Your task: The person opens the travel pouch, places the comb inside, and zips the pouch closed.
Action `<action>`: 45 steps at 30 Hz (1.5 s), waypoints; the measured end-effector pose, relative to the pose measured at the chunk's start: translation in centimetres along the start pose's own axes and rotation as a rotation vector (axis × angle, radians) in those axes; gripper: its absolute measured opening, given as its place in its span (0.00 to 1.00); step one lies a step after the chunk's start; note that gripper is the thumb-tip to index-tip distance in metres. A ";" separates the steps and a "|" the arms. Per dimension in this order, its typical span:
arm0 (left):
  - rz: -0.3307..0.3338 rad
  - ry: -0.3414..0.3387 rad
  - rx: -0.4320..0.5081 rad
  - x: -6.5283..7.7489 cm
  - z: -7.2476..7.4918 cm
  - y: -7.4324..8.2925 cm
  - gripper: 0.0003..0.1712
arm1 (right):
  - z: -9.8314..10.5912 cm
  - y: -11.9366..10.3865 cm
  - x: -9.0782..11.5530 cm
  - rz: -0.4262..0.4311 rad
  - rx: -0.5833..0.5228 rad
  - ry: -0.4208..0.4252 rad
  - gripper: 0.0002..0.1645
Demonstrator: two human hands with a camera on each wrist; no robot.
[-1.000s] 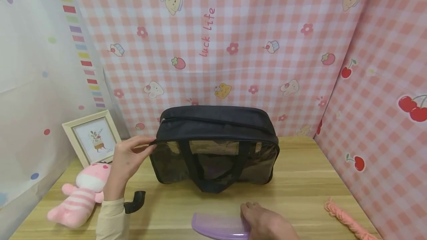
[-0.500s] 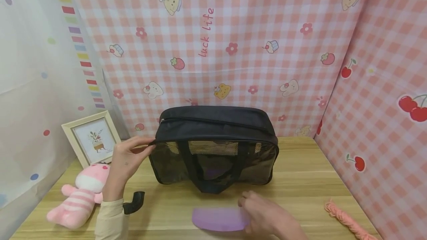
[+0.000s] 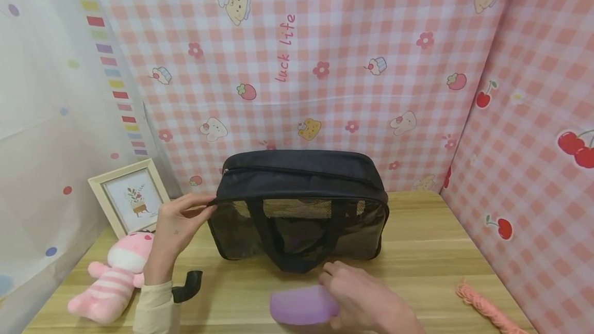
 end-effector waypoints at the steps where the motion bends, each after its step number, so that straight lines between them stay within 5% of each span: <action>1: 0.002 0.000 0.003 0.0 0.0 0.0 0.14 | 0.2 -0.2 -0.1 0.016 0.003 0.019 0.28; 18: -0.003 0.005 0.003 0.0 0.0 -0.2 0.13 | 6.5 -1.0 0.1 0.222 0.051 0.442 0.38; 24: 0.009 0.004 -0.005 0.0 -0.1 0.1 0.14 | 8.3 -0.6 0.9 0.188 0.056 0.506 0.26; 32: -0.008 0.021 -0.029 0.0 0.1 3.4 0.14 | 10.7 0.1 2.4 0.186 0.088 0.668 0.32; 45: -0.016 0.019 -0.026 0.0 0.0 3.4 0.14 | 13.7 1.1 5.5 0.094 0.148 0.914 0.36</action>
Point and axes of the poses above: each hand's wrist, its own x-axis away from the middle knuckle, its own z-axis out of the back of the hand, y = z × x, the point moved 6 cm from there along -x, towards the middle knuckle, and after that the axes turned 10 degrees about z, right-handed, at the moved point
